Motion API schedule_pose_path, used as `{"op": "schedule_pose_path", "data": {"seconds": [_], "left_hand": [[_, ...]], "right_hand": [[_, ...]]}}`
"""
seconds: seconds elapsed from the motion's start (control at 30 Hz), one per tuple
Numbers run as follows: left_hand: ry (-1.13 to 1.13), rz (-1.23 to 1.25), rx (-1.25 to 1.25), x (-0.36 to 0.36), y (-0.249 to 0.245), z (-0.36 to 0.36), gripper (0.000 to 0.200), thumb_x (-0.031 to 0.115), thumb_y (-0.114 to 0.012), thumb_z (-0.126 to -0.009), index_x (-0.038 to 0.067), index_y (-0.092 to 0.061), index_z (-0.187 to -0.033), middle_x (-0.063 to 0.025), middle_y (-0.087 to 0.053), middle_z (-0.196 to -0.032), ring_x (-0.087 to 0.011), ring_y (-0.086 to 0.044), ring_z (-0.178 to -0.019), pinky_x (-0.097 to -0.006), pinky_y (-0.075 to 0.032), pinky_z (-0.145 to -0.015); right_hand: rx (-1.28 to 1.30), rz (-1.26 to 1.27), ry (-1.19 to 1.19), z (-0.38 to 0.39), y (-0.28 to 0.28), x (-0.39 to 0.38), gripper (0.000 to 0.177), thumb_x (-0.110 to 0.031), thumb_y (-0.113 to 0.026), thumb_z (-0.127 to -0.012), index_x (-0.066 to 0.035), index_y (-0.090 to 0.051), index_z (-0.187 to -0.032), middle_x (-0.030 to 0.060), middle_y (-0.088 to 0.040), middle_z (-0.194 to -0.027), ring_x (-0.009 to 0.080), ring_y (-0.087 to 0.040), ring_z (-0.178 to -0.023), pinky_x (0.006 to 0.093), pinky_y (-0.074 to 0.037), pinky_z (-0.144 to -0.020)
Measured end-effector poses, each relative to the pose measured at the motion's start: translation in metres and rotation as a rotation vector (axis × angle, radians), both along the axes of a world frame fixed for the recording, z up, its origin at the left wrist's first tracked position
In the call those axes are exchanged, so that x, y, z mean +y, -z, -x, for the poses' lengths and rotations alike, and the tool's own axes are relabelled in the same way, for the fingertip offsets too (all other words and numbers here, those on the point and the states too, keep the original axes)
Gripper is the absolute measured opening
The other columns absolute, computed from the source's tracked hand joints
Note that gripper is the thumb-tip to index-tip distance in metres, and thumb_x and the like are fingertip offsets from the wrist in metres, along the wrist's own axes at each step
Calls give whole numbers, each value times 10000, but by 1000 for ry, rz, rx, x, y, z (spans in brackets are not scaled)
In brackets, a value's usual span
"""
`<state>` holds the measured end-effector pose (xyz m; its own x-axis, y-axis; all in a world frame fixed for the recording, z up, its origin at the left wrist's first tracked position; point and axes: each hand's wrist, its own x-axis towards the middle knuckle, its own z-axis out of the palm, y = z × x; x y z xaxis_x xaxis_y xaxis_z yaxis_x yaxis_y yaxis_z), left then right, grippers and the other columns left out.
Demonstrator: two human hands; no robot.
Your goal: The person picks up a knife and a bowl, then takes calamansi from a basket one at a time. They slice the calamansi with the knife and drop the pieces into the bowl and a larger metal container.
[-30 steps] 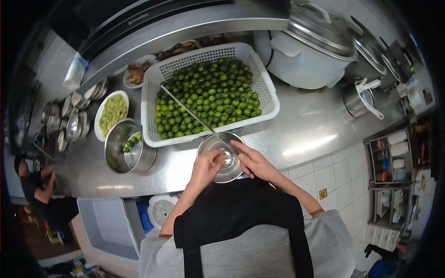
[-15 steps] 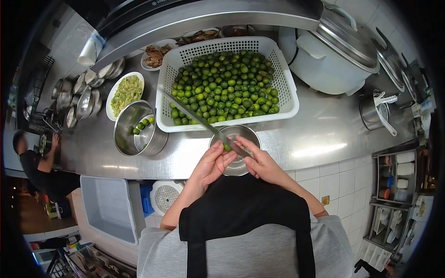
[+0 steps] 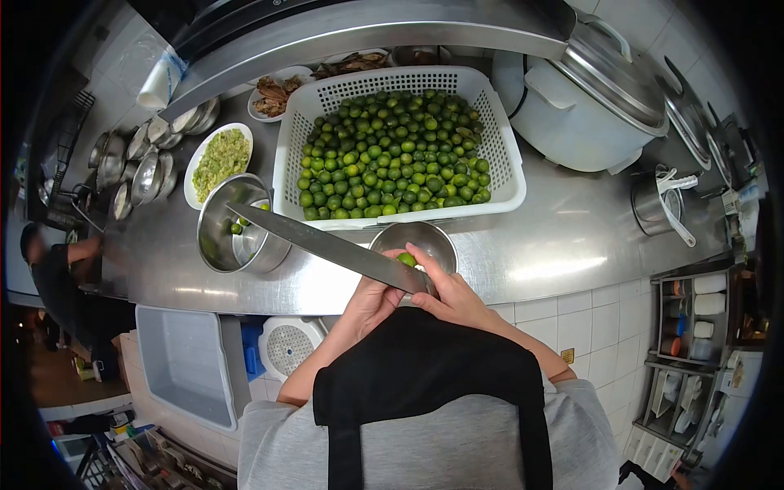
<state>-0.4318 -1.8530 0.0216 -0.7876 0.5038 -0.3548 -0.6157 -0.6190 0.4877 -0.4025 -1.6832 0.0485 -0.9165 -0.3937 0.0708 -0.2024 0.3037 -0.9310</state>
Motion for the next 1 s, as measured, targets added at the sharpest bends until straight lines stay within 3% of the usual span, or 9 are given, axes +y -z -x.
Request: {"op": "schedule_pose_path", "data": {"seconds": [0.13, 0.2, 0.43, 0.53, 0.6, 0.7, 0.83, 0.93, 1.0], "left_hand": [[-44, 90, 43, 1, 5, -2, 287, 115, -614, -804, 41, -485, -1050, -42, -558, -915, -113, -576, -805, -235, -514, -696], [-50, 94, 25, 2, 5, -3, 286, 106, -619, -798, 43, -487, -1044, -39, -558, -908, -112, -578, -793, -233, -516, -685], [-51, 139, 120, 0, 11, -3, 213, 55, -605, -803, 36, -519, -997, -74, -595, -934, -153, -602, -862, -251, -528, -734], [-64, 52, 110, 2, 15, -2, 173, 65, -588, -819, 35, -534, -980, -72, -609, -936, -144, -608, -858, -225, -526, -718], [-45, 20, 116, 0, 20, 0, 174, 71, -584, -823, 37, -534, -986, -69, -609, -942, -138, -608, -856, -213, -525, -709], [-19, 34, 110, -2, 15, 1, 180, 98, -580, -830, 43, -533, -995, -54, -610, -917, -121, -608, -832, -202, -525, -695], [-47, 71, 73, -4, 10, 0, 192, 83, -582, -828, 34, -530, -1007, -58, -610, -922, -124, -608, -837, -182, -519, -671], [-74, 56, 111, -3, 11, 0, 208, 55, -577, -825, 23, -531, -1026, -54, -608, -898, -122, -607, -802, -197, -518, -665], [-68, 105, 127, -3, 10, -1, 214, 36, -586, -809, 31, -533, -1016, -59, -599, -926, -129, -603, -810, -212, -519, -667]], "right_hand": [[-20, -27, -6, 0, 5, 1, 708, -417, -530, -837, -93, -196, -1371, 148, -558, -685, 242, -553, -538, 307, -421, -544], [10, -22, -8, 0, 2, 0, 690, -396, -526, -845, -75, -200, -1362, 209, -572, -668, 363, -587, -584, 378, -440, -556], [67, -41, 36, 1, 12, -4, 614, -360, -512, -862, -92, -253, -1350, 214, -580, -685, 368, -586, -594, 377, -441, -561], [83, 71, 80, 3, 6, -6, 509, -311, -489, -882, -89, -337, -1314, 168, -555, -610, 314, -583, -539, 364, -451, -554], [-180, 178, 92, 4, 4, -7, 457, -284, -455, -902, -59, -375, -1292, 122, -556, -625, 194, -538, -490, 322, -453, -520], [-439, 318, 20, 8, 13, 4, 463, -290, -426, -912, -29, -369, -1290, 102, -568, -698, 110, -474, -491, 277, -437, -488], [-408, 270, -23, 8, 6, 7, 518, -322, -427, -909, -9, -324, -1309, 94, -588, -733, 81, -463, -498, 238, -409, -469], [-318, 218, 20, 5, -4, 0, 558, -343, -450, -895, -34, -288, -1330, 124, -579, -685, 154, -514, -499, 290, -426, -494], [-134, 41, -17, 5, -6, -2, 583, -353, -467, -884, -67, -255, -1345, 180, -577, -712, 259, -557, -537, 344, -437, -550]]}}
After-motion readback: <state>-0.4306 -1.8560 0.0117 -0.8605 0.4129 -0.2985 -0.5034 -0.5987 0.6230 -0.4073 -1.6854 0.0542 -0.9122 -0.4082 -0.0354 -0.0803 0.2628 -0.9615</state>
